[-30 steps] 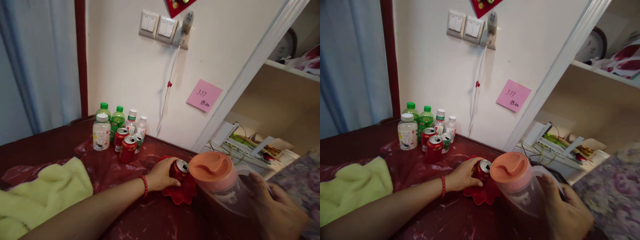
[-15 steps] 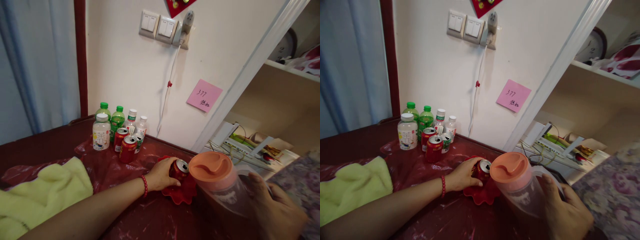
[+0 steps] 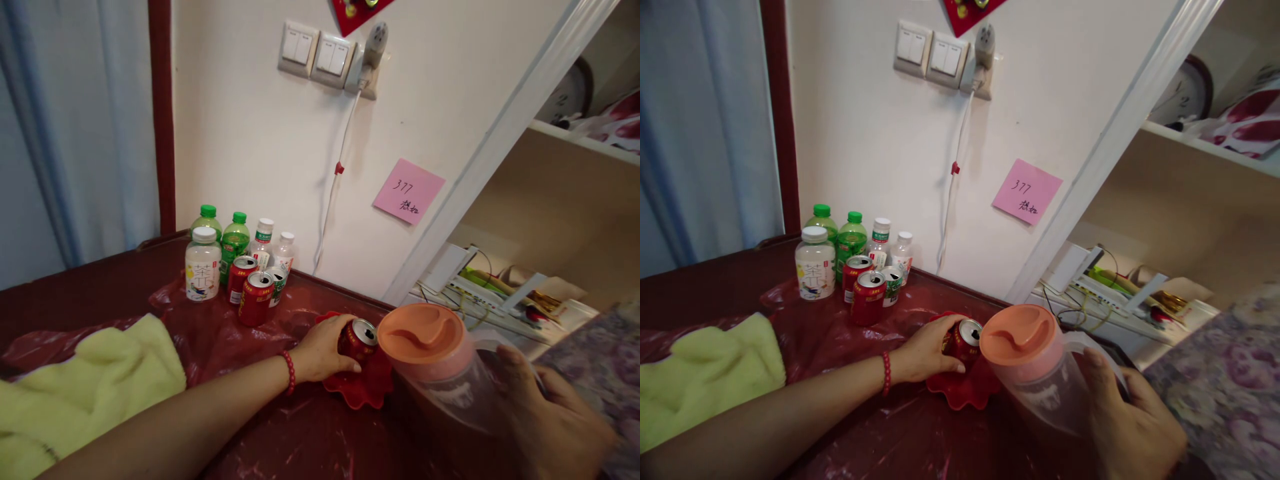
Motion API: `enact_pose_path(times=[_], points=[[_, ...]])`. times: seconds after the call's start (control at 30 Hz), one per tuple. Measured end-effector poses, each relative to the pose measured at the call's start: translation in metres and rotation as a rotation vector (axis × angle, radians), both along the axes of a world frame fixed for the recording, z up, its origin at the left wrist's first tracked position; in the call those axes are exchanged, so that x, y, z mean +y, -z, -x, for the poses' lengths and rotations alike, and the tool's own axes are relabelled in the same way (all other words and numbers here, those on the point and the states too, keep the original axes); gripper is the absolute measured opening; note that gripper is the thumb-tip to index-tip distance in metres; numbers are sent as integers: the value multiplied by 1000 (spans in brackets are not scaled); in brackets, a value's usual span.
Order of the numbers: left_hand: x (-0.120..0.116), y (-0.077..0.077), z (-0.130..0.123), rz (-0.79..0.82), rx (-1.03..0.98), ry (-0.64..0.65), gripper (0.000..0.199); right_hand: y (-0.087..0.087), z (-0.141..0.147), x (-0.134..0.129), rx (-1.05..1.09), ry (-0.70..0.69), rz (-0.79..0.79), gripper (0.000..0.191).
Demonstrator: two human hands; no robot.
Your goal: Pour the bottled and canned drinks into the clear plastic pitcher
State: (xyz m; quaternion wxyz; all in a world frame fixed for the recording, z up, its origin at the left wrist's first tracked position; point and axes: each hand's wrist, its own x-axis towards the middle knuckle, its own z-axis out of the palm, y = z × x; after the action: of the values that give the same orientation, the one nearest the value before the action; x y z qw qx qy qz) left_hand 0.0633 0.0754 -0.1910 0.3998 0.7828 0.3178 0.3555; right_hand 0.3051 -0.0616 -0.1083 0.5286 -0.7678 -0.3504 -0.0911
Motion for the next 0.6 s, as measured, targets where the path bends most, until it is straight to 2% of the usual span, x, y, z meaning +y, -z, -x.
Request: enact_pose_path(times=[0.2,0.6], points=[[0,0,0,8,-8,6,87,1,1,1,48,7,-36,49],[-1,-1,1,5,-7,5,87,4,-7,5,6,36,-34,56]])
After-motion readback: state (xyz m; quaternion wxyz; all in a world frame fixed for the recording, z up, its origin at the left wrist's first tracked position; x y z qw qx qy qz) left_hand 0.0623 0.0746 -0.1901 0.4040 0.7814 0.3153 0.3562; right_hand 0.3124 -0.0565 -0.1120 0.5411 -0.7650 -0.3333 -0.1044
